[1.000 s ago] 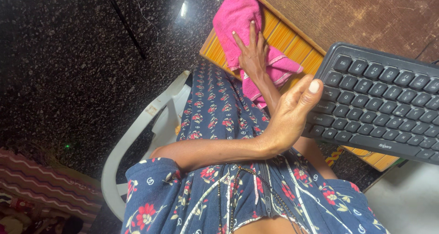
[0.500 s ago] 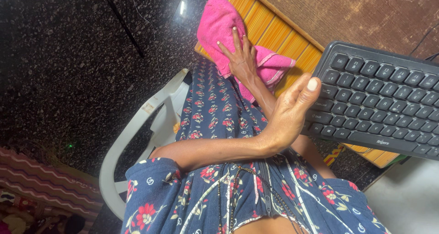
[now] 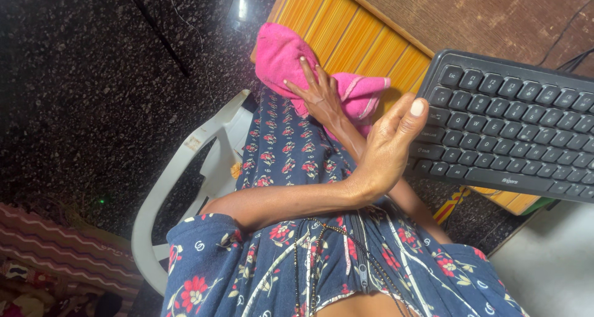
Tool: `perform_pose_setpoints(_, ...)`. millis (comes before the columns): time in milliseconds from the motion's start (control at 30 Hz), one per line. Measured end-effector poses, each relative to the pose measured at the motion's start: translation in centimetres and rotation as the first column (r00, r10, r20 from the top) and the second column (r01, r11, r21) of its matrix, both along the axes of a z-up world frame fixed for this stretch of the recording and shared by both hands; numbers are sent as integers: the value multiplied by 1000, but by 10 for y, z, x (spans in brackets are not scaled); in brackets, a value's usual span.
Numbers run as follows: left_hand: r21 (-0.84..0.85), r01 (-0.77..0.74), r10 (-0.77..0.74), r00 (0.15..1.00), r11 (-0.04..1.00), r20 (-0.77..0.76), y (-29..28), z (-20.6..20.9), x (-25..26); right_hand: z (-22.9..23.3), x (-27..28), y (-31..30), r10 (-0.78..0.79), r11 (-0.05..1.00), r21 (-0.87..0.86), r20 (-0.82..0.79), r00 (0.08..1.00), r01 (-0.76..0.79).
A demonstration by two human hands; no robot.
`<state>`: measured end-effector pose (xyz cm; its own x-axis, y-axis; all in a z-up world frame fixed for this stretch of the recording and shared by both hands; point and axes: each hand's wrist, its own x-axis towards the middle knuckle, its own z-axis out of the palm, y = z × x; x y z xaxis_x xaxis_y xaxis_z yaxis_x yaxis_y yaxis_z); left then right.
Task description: The person picks up a keyboard from a wooden desk, wipes the desk surface and the keyboard with a pink cloth, and then wipes the desk again.
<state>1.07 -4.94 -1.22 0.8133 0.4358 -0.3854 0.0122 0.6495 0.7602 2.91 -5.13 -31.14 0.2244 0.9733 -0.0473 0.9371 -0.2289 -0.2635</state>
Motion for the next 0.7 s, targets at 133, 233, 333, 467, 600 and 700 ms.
perform_pose_setpoints(133, 27, 31, -30, 998, 999, -61, -9, -2, 1, 10, 1, -27, -101, 995, -23, 6, 995, 101)
perform_pose_setpoints(233, 45, 26, -25, 999, 999, -37, -14, -5, 2, 17, 9, -50, -174, 985, -14, 9, 985, 174)
perform_pose_setpoints(333, 31, 94, -91, 993, 995, -72, -21, -12, 1, 27, 19, -80, -242, 970, 15, 16, 970, 242)
perform_pose_setpoints(467, 8, 38, -38, 996, 999, 79, -30, -24, 7, 48, 26, -144, -359, 933, 8, -21, 933, 359)
perform_pose_setpoints(600, 44, 50, -49, 999, 998, -19, -31, -24, 8, 68, 18, -216, -483, 875, -13, -74, 873, 483)
perform_pose_setpoints(700, 34, 78, -77, 996, 996, -33, -29, -22, 5, 74, 5, -258, -558, 830, -39, -114, 822, 557)
